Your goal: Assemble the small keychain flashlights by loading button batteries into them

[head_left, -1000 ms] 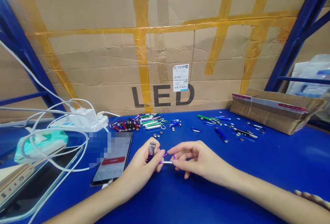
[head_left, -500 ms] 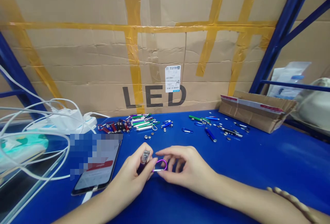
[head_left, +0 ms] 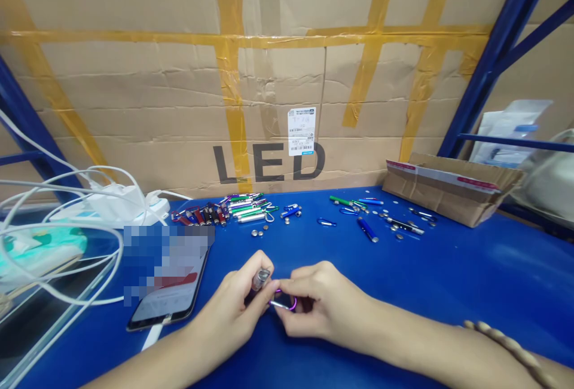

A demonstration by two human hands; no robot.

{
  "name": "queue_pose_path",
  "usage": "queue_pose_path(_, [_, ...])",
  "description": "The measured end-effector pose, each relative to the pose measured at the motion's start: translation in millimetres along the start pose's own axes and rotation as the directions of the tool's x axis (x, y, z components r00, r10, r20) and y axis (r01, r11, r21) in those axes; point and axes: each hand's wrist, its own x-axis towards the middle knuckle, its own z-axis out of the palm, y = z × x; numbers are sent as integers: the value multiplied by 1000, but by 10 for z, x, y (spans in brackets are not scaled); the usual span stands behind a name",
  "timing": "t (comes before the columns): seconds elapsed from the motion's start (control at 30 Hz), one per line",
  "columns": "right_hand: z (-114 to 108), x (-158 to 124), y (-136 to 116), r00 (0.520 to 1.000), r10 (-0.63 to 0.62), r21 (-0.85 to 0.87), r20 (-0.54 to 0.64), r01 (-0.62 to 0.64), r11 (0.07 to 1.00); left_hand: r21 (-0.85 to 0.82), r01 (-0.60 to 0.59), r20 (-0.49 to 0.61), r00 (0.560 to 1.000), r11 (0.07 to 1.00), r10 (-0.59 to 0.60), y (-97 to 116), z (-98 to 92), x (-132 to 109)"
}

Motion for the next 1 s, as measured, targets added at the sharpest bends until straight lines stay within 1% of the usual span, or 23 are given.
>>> queue_pose_path(0.2, [-15,6,-8,999,-22,58,-30,24,998,20,-10,24,1000,1000,9,32,-19,-20])
queue_pose_path(0.33, [-51,14,-38,999,-28,71,-17,29,997,18,-14,35,999,1000,13,59,-42,-28])
queue_pose_path(0.4, [-61,27,-39,1000,18,134,-24,-14,991,-16,17,19,1000,1000,-17,71,-56,-20])
queue_pose_path(0.43, [-64,37,-35,997,69,192,-30,-62,979,-47,38,4,999,998,-38,74,-63,-13])
queue_pose_path(0.47, [-66,50,-30,990,140,271,-25,-128,954,-86,58,-13,998,995,-60,76,-68,-5])
queue_pose_path(0.5, [-69,63,-24,975,222,365,-8,-203,909,-132,74,-27,997,988,-78,75,-71,1])
queue_pose_path(0.57, [-79,91,-17,930,364,548,56,-333,767,-234,93,-26,994,968,-102,66,-65,9])
queue_pose_path(0.6, [-87,103,-19,912,401,618,91,-367,695,-285,100,-8,994,953,-107,60,-57,9])
queue_pose_path(0.63, [-95,113,-25,904,410,670,119,-378,639,-336,111,18,994,935,-111,52,-47,7])
queue_pose_path(0.7, [-106,127,-47,917,369,729,155,-358,583,-424,128,68,992,896,-109,39,-24,1])
queue_pose_path(0.73, [-108,130,-58,927,337,742,166,-343,577,-452,129,78,991,883,-105,34,-15,-3])
queue_pose_path(0.8, [-100,131,-68,942,295,741,158,-311,595,-462,122,70,992,878,-101,30,-4,-8])
queue_pose_path(0.93, [-77,123,-27,960,277,657,22,-223,720,-367,128,57,992,921,-115,43,-11,-14])
queue_pose_path(1.0, [-81,121,4,954,297,620,-32,-214,755,-309,145,47,989,940,-137,54,-17,-17])
